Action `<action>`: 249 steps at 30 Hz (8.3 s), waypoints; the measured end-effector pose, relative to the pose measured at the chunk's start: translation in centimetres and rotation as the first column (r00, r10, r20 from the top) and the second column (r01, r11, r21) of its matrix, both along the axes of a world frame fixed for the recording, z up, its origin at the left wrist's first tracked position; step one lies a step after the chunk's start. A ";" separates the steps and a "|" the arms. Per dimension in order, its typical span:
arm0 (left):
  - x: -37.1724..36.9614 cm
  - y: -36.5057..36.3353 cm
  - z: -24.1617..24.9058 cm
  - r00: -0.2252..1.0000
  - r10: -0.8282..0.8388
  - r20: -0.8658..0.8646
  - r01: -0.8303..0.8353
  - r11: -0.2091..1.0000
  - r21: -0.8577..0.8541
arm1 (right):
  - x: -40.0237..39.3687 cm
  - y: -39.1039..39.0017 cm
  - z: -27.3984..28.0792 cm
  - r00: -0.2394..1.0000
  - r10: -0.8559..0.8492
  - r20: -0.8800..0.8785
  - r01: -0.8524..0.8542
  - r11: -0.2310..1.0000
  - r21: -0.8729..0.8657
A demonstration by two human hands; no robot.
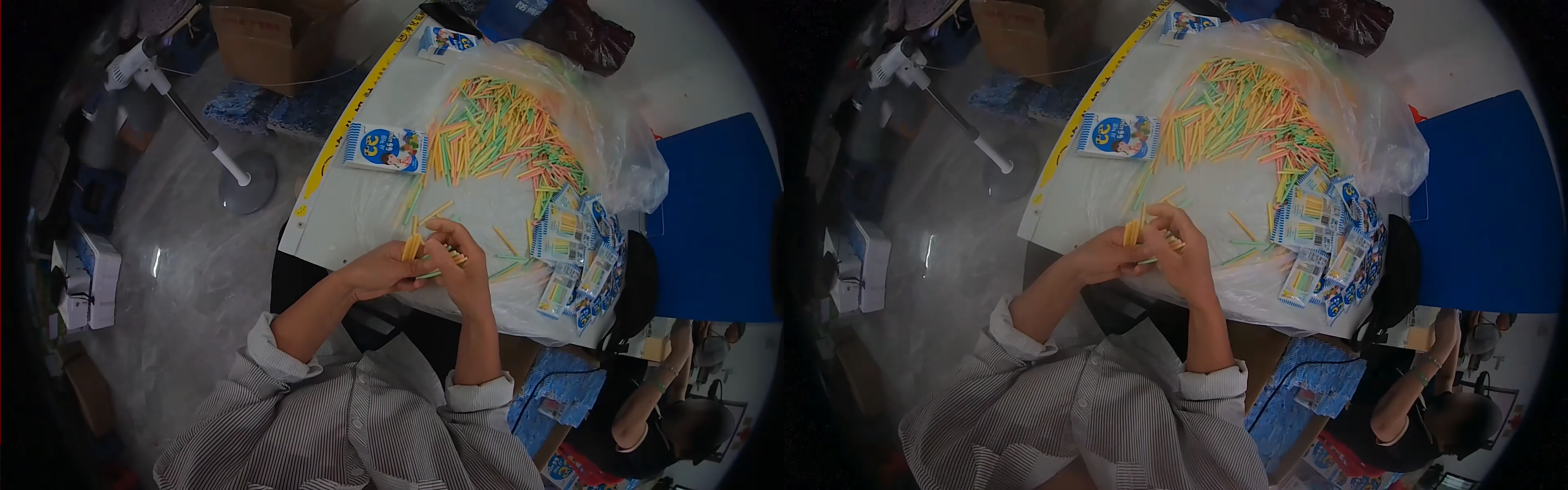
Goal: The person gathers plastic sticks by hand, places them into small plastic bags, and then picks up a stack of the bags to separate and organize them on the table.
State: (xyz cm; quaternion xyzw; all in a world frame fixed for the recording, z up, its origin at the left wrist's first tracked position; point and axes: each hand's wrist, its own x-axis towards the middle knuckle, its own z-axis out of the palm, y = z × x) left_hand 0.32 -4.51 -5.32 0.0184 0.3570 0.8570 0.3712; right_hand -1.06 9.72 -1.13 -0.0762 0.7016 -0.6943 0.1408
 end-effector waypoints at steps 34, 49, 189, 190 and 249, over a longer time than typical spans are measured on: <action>-0.3 -0.3 0.5 0.998 -0.054 0.025 0.053 0.998 0.046 | -1.6 0.6 0.4 0.993 0.114 0.012 -0.115 0.989 0.097; 0.5 0.0 2.1 0.986 0.154 0.057 -0.144 0.978 -0.150 | -1.5 1.9 1.6 0.979 -0.202 0.033 0.197 0.974 0.112; 0.3 1.1 4.3 0.128 -0.023 -0.991 -0.958 0.254 -0.130 | 3.0 -0.5 1.6 0.936 -0.262 -0.234 0.298 0.944 0.138; 0.3 1.2 4.2 0.062 -0.058 -0.996 -0.966 0.247 -0.074 | 2.8 -0.6 1.4 0.948 -0.245 -0.202 0.273 0.954 0.123; -0.9 2.6 5.9 0.564 0.113 -0.818 -0.766 0.441 -0.467 | -4.5 0.1 10.3 0.749 0.648 0.141 -0.269 0.103 0.958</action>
